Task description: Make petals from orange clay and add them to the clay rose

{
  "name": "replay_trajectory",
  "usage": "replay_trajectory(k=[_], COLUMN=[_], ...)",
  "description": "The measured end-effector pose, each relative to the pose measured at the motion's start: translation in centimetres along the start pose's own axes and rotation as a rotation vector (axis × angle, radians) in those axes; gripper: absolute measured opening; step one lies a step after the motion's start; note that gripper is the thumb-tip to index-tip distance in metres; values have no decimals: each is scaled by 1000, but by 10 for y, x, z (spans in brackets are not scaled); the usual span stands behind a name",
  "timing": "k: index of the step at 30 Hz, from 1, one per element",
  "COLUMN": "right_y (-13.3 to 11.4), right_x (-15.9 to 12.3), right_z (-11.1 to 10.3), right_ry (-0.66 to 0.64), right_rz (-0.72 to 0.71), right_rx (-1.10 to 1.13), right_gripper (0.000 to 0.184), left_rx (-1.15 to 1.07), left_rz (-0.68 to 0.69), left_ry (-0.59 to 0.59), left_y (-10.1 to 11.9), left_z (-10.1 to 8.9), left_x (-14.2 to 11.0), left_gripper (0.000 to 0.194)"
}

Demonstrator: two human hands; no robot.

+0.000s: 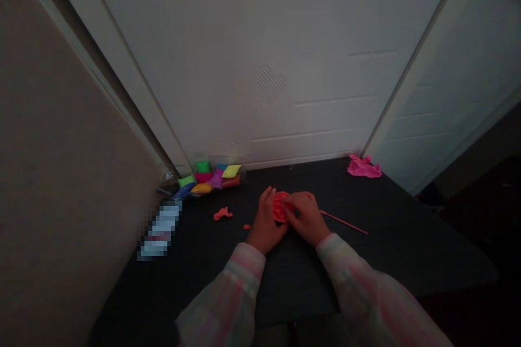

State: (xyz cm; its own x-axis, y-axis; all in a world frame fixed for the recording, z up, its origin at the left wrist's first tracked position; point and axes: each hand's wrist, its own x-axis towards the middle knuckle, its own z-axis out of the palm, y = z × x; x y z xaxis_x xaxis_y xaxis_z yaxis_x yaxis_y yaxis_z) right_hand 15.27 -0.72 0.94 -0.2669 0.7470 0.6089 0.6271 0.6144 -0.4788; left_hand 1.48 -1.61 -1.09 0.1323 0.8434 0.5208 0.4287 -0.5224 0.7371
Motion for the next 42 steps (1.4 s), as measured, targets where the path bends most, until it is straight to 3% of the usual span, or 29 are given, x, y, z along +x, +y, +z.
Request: replay_trajectory(k=[10, 24, 31, 42], right_y=[4, 7, 7, 13], right_x=[-1, -3, 0, 2], right_z=[5, 9, 1, 0], right_ry=[12, 37, 135, 245], right_rz=[-85, -69, 38, 190], right_rx=[-39, -13, 68, 138], right_gripper=[16, 21, 21, 16], left_rx=[125, 177, 189, 235], left_rz=[112, 163, 128, -60], left_ry=[-58, -54, -72, -151], left_y=[-5, -5, -3, 0], left_z=[1, 2, 1, -6], left_x=[1, 0, 2, 1], left_gripper=[79, 83, 81, 81])
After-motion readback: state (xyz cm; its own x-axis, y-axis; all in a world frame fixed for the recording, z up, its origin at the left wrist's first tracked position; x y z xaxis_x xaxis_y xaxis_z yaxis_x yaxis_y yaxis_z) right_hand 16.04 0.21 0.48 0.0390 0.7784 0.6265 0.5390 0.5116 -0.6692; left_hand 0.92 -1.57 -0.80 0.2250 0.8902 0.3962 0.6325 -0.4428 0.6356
